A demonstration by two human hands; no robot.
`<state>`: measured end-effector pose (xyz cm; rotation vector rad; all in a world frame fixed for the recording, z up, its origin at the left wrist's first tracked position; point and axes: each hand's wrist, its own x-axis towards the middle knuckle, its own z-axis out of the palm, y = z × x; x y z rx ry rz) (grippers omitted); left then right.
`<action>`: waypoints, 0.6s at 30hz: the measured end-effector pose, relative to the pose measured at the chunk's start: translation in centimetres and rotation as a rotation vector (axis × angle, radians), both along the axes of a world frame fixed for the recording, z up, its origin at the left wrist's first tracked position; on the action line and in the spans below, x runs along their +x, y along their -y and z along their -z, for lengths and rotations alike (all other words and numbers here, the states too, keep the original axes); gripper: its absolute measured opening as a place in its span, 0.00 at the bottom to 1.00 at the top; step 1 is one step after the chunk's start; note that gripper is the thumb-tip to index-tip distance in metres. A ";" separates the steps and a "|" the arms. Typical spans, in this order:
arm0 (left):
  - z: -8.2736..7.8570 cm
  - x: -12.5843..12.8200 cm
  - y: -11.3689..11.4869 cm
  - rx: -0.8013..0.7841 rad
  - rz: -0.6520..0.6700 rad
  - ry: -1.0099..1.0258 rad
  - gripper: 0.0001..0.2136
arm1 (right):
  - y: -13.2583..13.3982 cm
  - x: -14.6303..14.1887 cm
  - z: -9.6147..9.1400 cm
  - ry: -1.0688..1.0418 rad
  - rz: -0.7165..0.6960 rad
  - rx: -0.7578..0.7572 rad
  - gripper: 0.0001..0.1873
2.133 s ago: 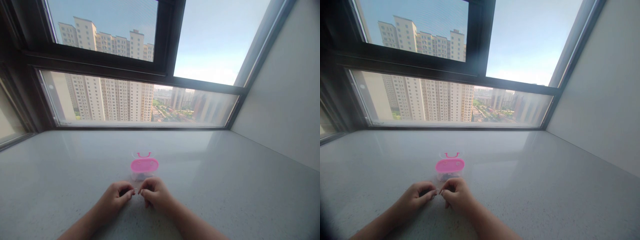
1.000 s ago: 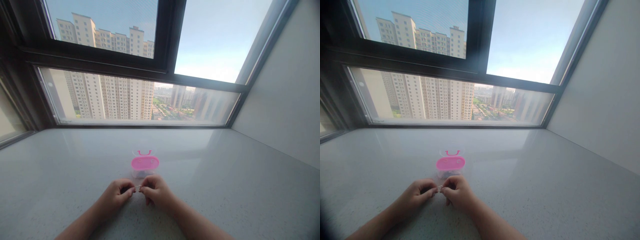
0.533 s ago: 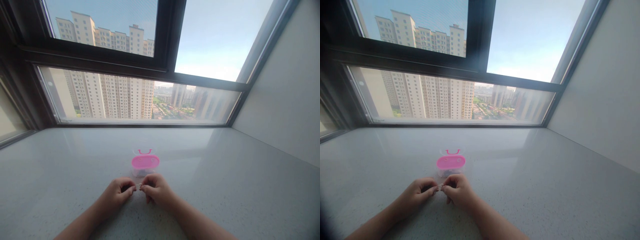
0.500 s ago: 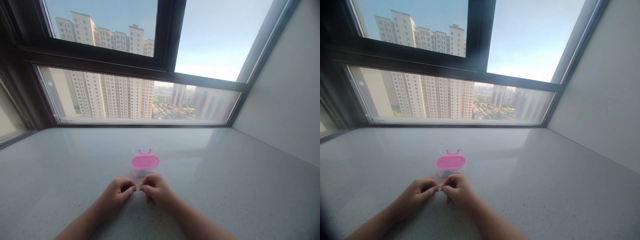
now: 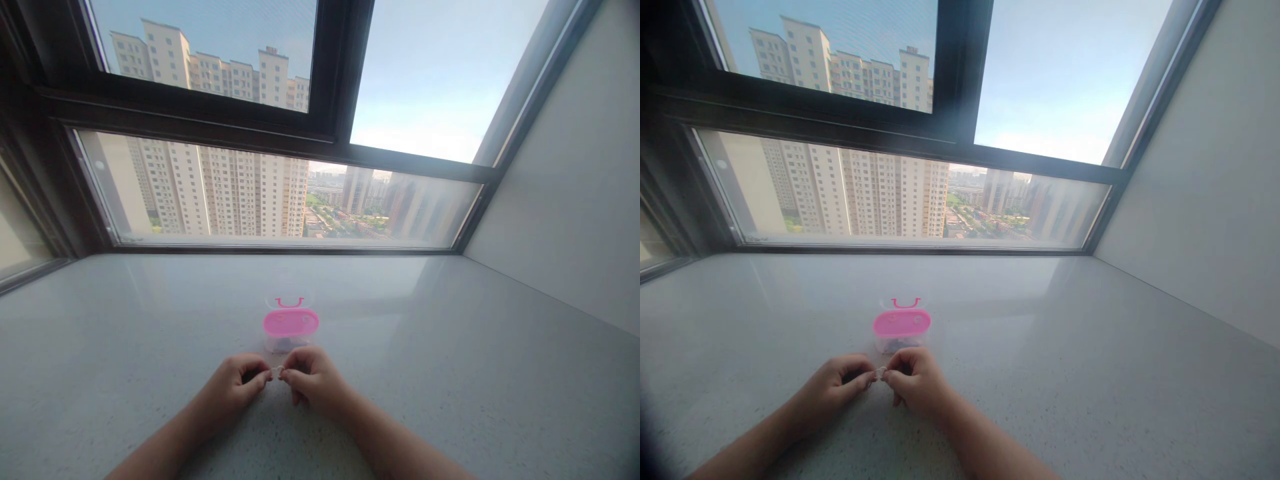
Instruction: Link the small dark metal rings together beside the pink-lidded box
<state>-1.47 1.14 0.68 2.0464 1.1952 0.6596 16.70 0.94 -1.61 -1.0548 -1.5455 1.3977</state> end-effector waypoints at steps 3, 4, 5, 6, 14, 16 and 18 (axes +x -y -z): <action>0.0 0.0 -0.1 0.005 0.003 0.000 0.14 | 0.0 0.0 0.0 0.001 -0.003 0.003 0.06; 0.0 0.0 -0.1 0.005 0.004 0.000 0.14 | 0.0 0.0 0.0 0.000 -0.008 0.003 0.06; 0.0 0.0 -0.1 0.003 0.003 -0.001 0.14 | -0.1 0.0 0.0 -0.004 -0.011 0.004 0.06; 0.0 0.0 -0.1 0.001 0.004 -0.002 0.14 | -0.1 0.0 0.1 -0.008 -0.012 0.004 0.06; 0.1 0.0 -0.1 0.000 0.013 0.004 0.13 | -0.1 0.0 0.2 -0.004 -0.009 -0.002 0.05; 0.1 0.0 -0.1 0.002 0.009 0.000 0.13 | -0.1 0.0 0.3 -0.013 -0.015 -0.001 0.05; 0.0 0.0 -0.1 -0.002 0.006 0.000 0.14 | -0.2 0.0 0.3 -0.024 -0.024 0.004 0.04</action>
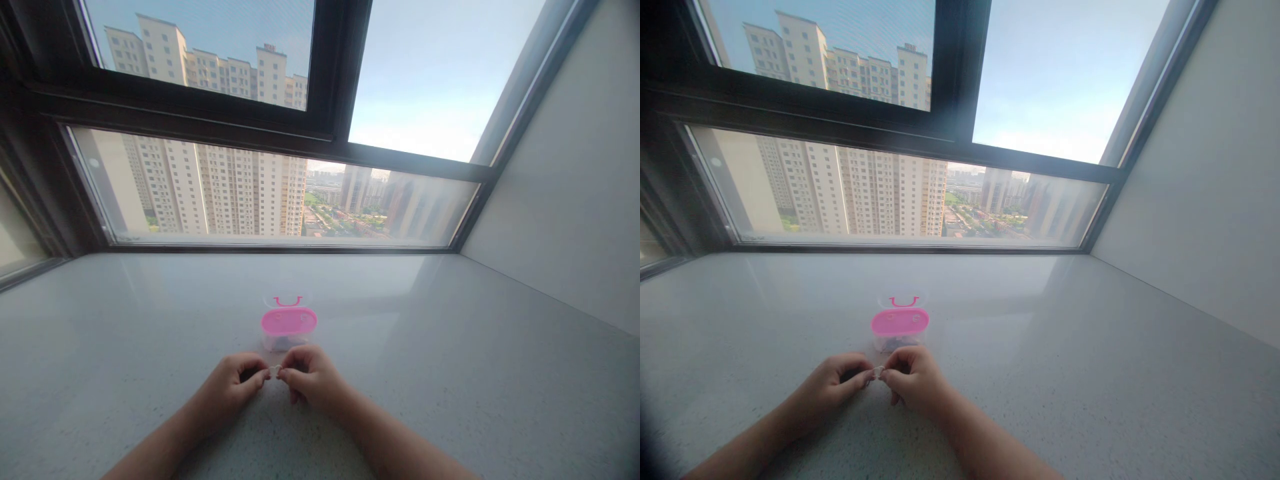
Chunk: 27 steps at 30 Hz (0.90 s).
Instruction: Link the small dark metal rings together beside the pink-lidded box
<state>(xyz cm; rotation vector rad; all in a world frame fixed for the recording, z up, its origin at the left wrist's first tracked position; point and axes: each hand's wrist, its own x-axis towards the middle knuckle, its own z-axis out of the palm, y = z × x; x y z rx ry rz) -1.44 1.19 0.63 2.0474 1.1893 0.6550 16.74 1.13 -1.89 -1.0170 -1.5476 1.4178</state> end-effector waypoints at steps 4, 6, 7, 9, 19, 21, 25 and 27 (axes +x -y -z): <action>0.0 0.0 0.0 -0.008 0.005 0.006 0.13 | 0.0 0.0 0.0 -0.002 0.005 0.006 0.04; 0.0 -0.1 0.0 -0.012 0.004 0.016 0.13 | 0.0 0.0 -0.1 -0.001 0.008 0.002 0.04; 0.0 -0.1 0.0 -0.017 0.004 0.024 0.13 | 0.1 0.0 -0.1 -0.001 0.008 -0.002 0.04; 0.1 -0.1 -0.1 -0.027 0.002 0.046 0.13 | 0.1 0.0 -0.1 -0.003 0.007 -0.006 0.04; 0.7 -0.7 -1.1 -0.201 -0.025 0.249 0.14 | 0.0 0.0 0.0 -0.007 0.008 -0.024 0.05; 0.7 -0.8 -1.1 -0.214 -0.035 0.291 0.14 | -0.1 0.0 0.0 -0.013 0.011 -0.027 0.06; 0.8 -0.8 -1.0 -0.209 -0.045 0.319 0.13 | 0.0 0.0 0.0 -0.027 0.023 -0.039 0.06; 0.9 -0.7 -1.0 -0.206 -0.046 0.316 0.12 | 0.1 -0.1 -0.1 -0.034 0.023 -0.042 0.06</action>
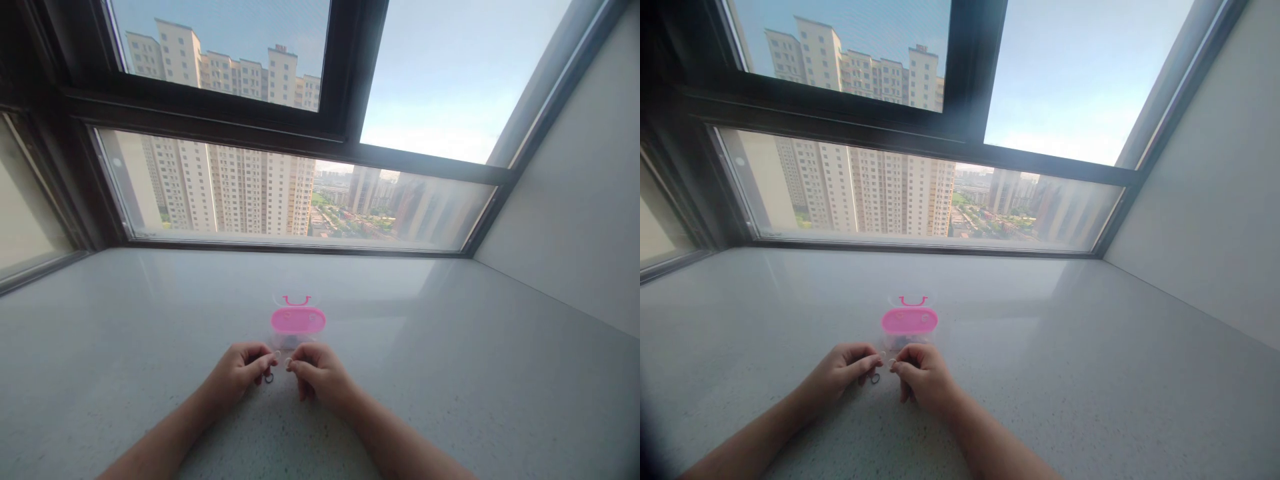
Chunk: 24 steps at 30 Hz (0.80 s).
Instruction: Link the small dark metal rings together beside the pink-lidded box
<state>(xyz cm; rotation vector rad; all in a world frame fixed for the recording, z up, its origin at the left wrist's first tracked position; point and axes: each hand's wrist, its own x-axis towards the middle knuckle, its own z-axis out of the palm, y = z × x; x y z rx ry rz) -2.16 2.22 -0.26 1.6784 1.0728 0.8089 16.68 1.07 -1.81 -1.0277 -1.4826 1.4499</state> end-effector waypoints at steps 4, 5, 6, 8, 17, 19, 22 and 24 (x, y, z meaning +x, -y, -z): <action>0.1 0.0 -0.1 0.004 0.007 -0.006 0.12 | -0.1 0.0 0.0 -0.004 -0.011 0.001 0.07; 0.1 0.0 -0.1 0.004 0.009 -0.008 0.12 | -0.1 0.0 -0.1 -0.007 -0.013 0.001 0.07; 0.1 0.0 -0.1 0.005 0.012 -0.010 0.12 | -0.1 0.0 -0.1 -0.008 -0.014 0.001 0.07; 0.1 0.0 -0.1 0.005 0.016 -0.017 0.12 | -0.1 0.0 -0.1 -0.005 -0.010 -0.003 0.06; -0.2 0.1 0.1 0.010 0.018 -0.068 0.13 | 0.1 -0.1 -0.3 0.015 0.004 -0.017 0.08; -0.3 0.1 0.1 0.005 0.012 -0.076 0.13 | 0.0 -0.1 -0.3 0.021 0.006 -0.015 0.08; -0.5 0.1 0.2 0.002 0.014 -0.070 0.13 | 0.0 -0.1 -0.2 0.022 -0.003 -0.004 0.07; -0.6 0.2 0.2 0.002 0.012 -0.063 0.13 | 0.0 -0.1 -0.2 0.026 -0.008 -0.008 0.06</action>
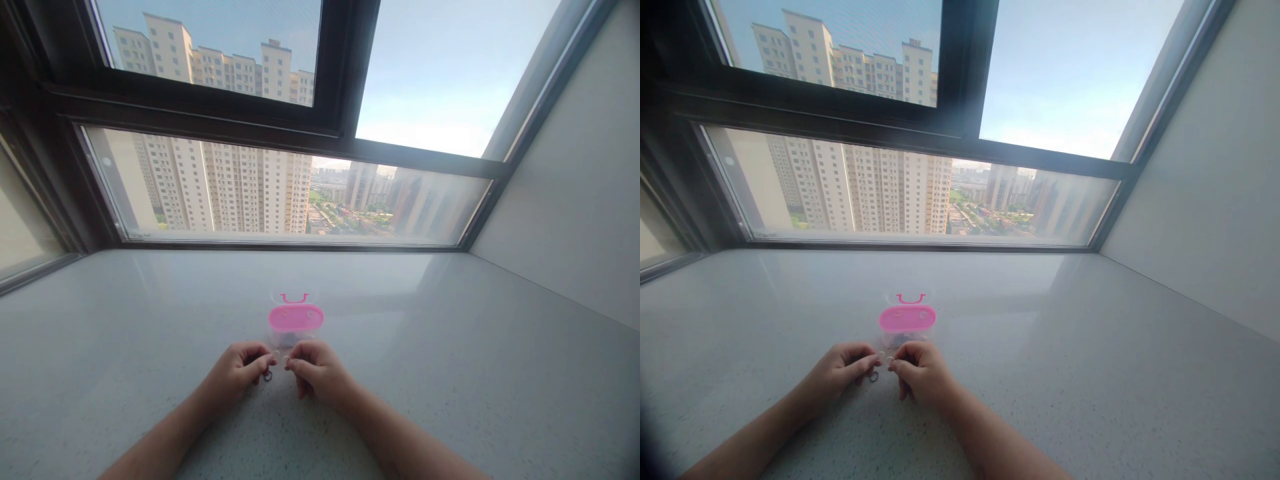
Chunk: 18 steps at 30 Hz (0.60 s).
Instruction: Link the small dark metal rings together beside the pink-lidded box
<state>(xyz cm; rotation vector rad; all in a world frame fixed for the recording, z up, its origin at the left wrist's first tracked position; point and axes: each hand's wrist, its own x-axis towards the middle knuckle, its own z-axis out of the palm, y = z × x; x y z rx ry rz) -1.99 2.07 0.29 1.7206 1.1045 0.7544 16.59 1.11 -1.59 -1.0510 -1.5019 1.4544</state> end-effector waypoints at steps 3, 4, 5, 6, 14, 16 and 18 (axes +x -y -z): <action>0.0 0.0 0.0 0.002 -0.001 -0.003 0.13 | 0.0 0.0 0.0 0.006 0.004 -0.008 0.07; 0.0 0.0 0.0 0.004 -0.001 -0.005 0.13 | 0.0 0.0 0.0 0.005 0.006 -0.007 0.07; 0.1 0.0 0.0 0.008 0.000 -0.007 0.13 | 0.0 0.0 0.0 0.004 0.006 -0.003 0.08; 0.1 -0.1 0.1 0.010 0.003 -0.007 0.13 | 0.0 0.0 0.1 0.001 0.005 0.000 0.08; 0.1 -0.1 0.0 0.012 0.012 -0.004 0.13 | 0.0 0.0 0.3 -0.007 0.001 0.005 0.07; -0.1 0.0 -0.1 0.015 0.007 -0.013 0.13 | 0.0 0.0 0.4 -0.003 0.005 0.004 0.07; -0.1 0.1 -0.1 0.014 0.006 -0.019 0.14 | 0.0 0.0 0.5 -0.002 0.009 0.002 0.06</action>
